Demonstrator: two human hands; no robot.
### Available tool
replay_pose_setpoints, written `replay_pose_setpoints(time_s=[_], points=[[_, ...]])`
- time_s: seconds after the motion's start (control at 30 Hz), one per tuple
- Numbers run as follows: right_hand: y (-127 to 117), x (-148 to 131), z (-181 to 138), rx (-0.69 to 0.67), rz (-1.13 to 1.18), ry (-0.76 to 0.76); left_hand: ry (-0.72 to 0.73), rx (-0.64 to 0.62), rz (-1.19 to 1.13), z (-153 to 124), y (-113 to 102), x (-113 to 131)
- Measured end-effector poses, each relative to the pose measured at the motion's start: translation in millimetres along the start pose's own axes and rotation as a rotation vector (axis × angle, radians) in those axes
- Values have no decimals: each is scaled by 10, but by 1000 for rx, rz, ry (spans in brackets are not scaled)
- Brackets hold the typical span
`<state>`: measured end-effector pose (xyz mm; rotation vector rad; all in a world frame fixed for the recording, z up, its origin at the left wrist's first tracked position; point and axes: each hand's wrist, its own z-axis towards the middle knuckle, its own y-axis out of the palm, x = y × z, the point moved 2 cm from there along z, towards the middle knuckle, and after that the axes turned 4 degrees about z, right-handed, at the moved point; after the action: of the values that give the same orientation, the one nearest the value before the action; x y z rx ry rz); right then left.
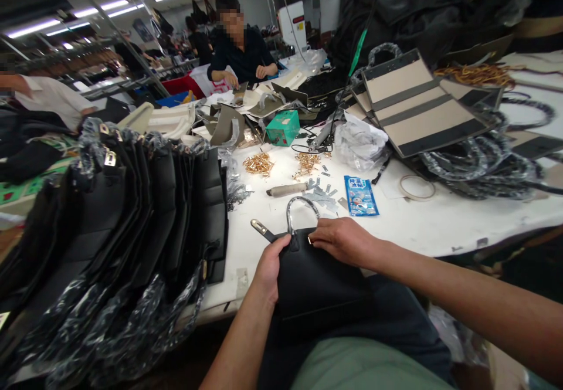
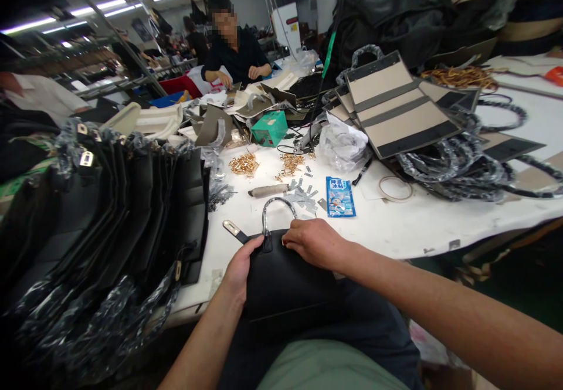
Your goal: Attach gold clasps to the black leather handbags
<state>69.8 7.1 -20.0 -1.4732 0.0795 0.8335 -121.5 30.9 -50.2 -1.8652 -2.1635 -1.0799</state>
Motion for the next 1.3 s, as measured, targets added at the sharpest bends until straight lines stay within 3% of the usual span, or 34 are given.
replay_pose_setpoints(time_s=[0.2, 0.33, 0.47, 0.93, 1.3], points=[[21, 58, -41, 41, 150, 5, 138, -17, 24, -5, -14, -39], [61, 117, -76, 128, 336, 55, 169, -31, 44, -8, -30, -45], [79, 134, -98, 142, 372, 40, 183, -13, 55, -9, -30, -32], [-130, -120, -9, -47, -65, 47, 226, -7, 96, -12, 5, -52], [-6, -159, -15, -21, -197, 0, 311, -71, 150, -1, -32, -81]])
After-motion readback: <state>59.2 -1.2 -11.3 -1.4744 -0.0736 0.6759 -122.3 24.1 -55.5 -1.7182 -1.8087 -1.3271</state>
